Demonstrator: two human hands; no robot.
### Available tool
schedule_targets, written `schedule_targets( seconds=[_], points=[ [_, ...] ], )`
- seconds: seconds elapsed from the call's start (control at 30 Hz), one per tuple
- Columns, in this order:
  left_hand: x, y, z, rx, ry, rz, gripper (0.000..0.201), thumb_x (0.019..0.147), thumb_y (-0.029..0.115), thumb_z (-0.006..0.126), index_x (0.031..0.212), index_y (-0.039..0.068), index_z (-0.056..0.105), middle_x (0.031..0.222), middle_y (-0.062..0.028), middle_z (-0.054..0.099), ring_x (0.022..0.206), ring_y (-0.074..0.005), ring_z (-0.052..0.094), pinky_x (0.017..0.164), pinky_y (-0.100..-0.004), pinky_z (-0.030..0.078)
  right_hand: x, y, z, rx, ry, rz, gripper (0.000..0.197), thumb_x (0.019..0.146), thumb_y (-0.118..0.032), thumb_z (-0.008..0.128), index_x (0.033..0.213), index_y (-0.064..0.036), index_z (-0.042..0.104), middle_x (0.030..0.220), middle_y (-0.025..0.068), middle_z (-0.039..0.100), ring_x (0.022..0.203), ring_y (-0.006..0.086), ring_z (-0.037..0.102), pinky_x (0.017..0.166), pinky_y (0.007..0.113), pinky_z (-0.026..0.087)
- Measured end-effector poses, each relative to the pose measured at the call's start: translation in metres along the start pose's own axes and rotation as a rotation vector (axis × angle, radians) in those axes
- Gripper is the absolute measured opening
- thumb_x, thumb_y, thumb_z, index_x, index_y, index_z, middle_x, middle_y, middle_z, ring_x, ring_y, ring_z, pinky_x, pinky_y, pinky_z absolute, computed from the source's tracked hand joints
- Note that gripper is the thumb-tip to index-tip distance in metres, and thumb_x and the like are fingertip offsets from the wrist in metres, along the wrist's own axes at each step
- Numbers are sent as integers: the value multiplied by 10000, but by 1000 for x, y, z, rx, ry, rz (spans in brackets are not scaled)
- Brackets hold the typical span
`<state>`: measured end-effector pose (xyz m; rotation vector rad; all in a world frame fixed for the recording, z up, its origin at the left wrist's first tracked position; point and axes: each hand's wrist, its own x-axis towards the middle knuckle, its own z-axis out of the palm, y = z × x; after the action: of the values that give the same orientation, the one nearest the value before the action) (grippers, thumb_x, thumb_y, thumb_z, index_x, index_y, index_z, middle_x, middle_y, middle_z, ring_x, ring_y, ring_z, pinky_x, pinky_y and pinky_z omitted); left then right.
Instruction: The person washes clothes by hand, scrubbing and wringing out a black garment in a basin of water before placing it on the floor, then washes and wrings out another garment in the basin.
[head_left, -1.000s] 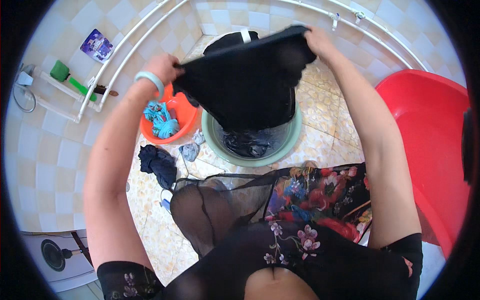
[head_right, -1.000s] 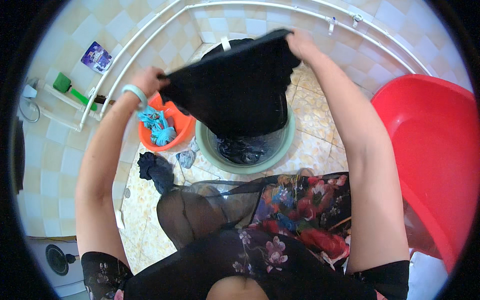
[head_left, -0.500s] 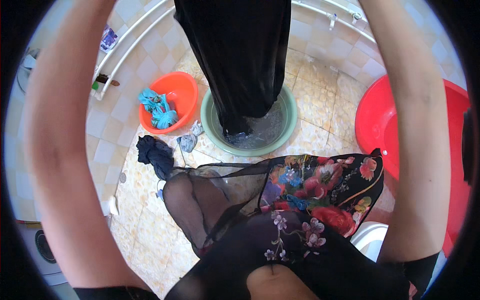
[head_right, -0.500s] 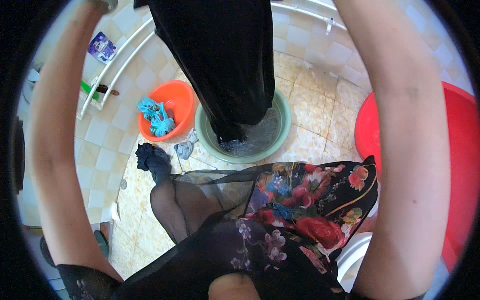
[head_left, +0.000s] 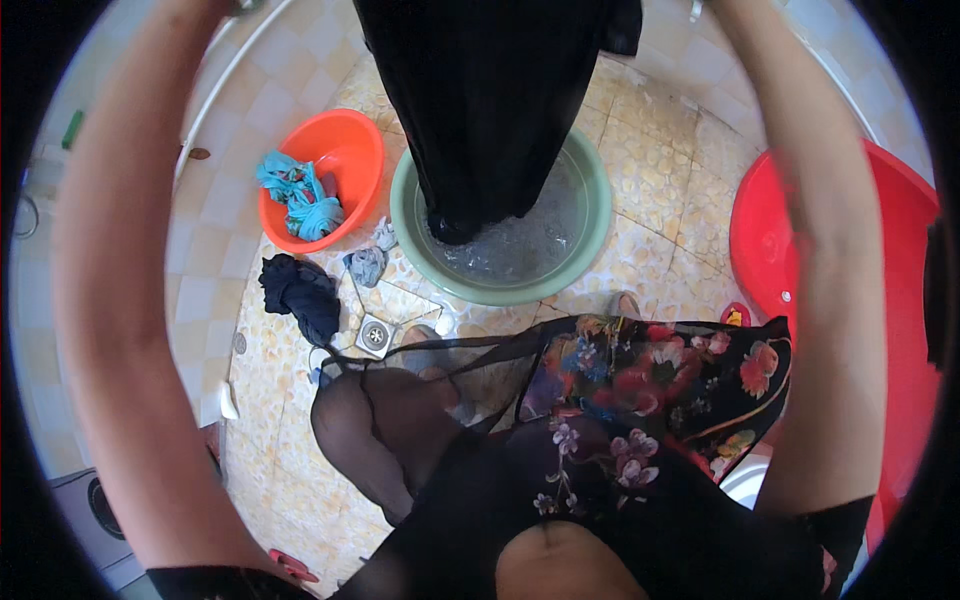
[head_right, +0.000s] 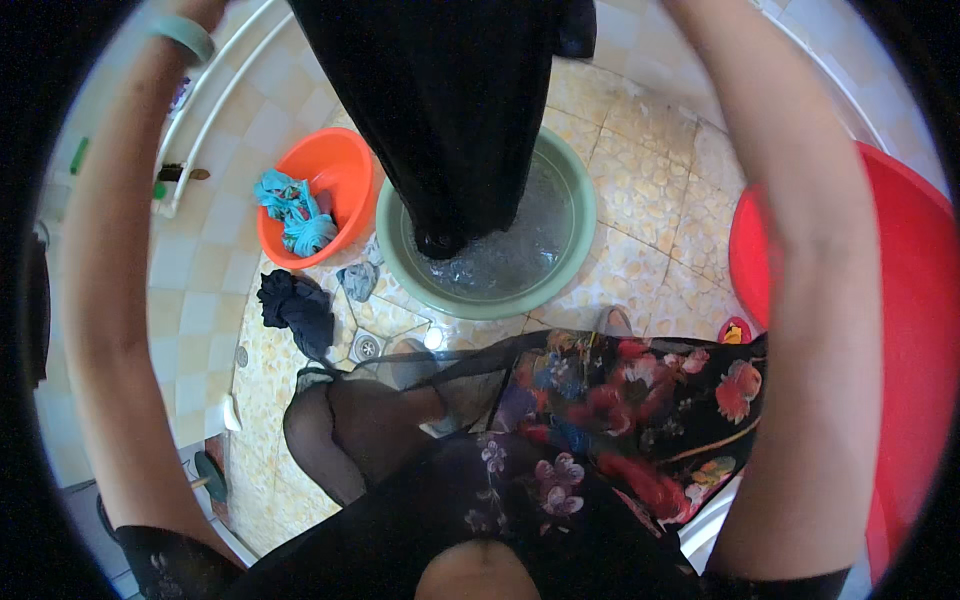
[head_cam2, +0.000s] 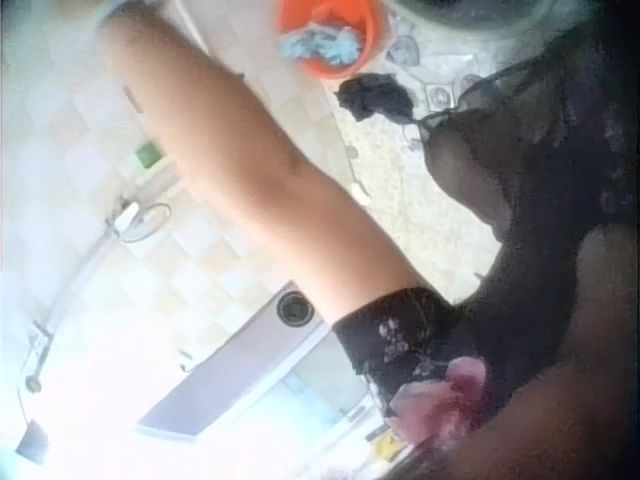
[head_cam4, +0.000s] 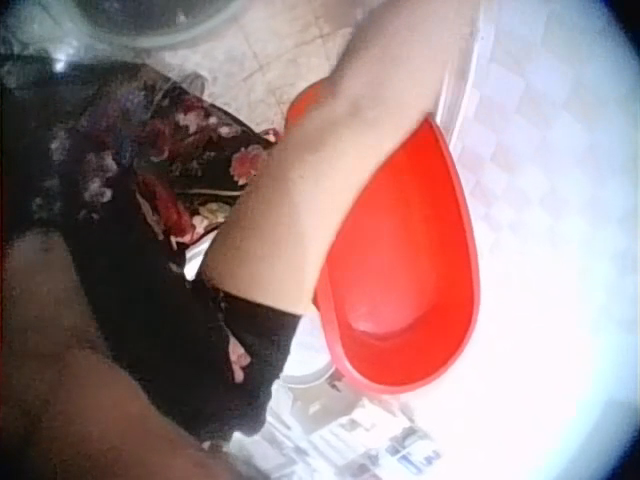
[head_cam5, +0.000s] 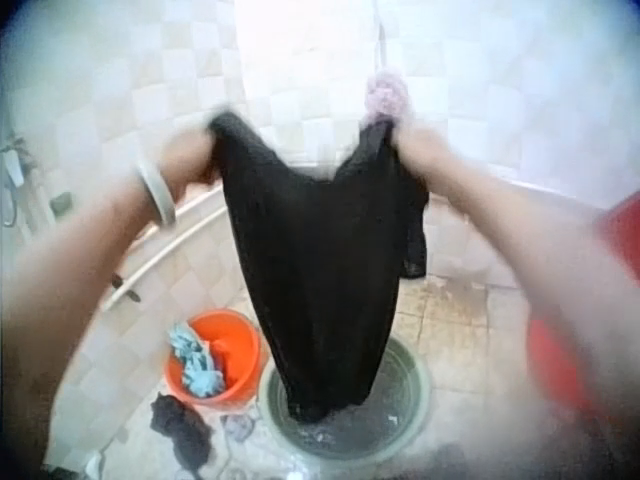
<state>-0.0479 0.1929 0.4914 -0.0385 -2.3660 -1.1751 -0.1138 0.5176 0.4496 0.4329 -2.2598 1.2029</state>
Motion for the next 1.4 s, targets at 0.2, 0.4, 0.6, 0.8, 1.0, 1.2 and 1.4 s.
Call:
schedule_targets(
  seconds=[0.2,0.4,0.6,0.8,1.0,1.2,1.4],
  points=[
    [-125,-133,112,332,-502,-90,324,791,108,445,1060,17,601,713,-86,608,574,-165,579,526,-291,476,-152,135,93,-234,-503,181,382,795,-234,414,938,63,607,973,313,586,959,442,556,846,456,430],
    [-264,-237,222,387,-893,-245,426,722,8,481,1134,60,579,1021,-225,611,1011,-365,559,910,-397,437,-311,216,152,-163,-899,377,476,762,-49,450,1238,-38,473,1125,272,546,1069,393,520,937,419,407],
    [-353,-262,283,649,-1158,-81,600,774,47,518,1347,172,390,1420,-213,275,1183,-451,419,979,-466,387,-400,209,178,-402,-1343,105,568,779,-50,502,1330,-108,374,1300,197,384,1093,395,488,909,419,450],
    [-370,-279,302,768,-1361,-100,463,877,170,416,1340,154,416,1432,-176,280,1267,-379,351,1020,-518,293,-423,240,191,-564,-1464,-91,413,784,-99,534,1195,-55,520,1267,217,455,1019,325,581,820,414,500],
    [-372,-261,296,784,-1735,-85,418,858,205,402,1243,111,536,1384,-127,397,1267,-356,379,1006,-585,257,-395,229,162,-568,-1953,-266,235,762,-75,515,950,-40,652,1021,187,621,910,321,627,766,409,512],
    [-323,-291,257,207,-1272,-526,271,815,153,483,992,-45,533,885,-229,609,843,-353,608,752,-426,476,-332,224,150,-247,-1526,74,323,674,-26,478,928,-89,666,935,177,643,907,339,607,819,410,474],
    [-252,-265,176,17,-892,-571,390,797,218,576,1080,-45,524,938,-134,613,857,-223,586,788,-330,476,-244,193,87,-192,-1276,80,258,714,-96,491,908,-38,650,890,204,637,895,350,597,796,394,469]
  ],
)
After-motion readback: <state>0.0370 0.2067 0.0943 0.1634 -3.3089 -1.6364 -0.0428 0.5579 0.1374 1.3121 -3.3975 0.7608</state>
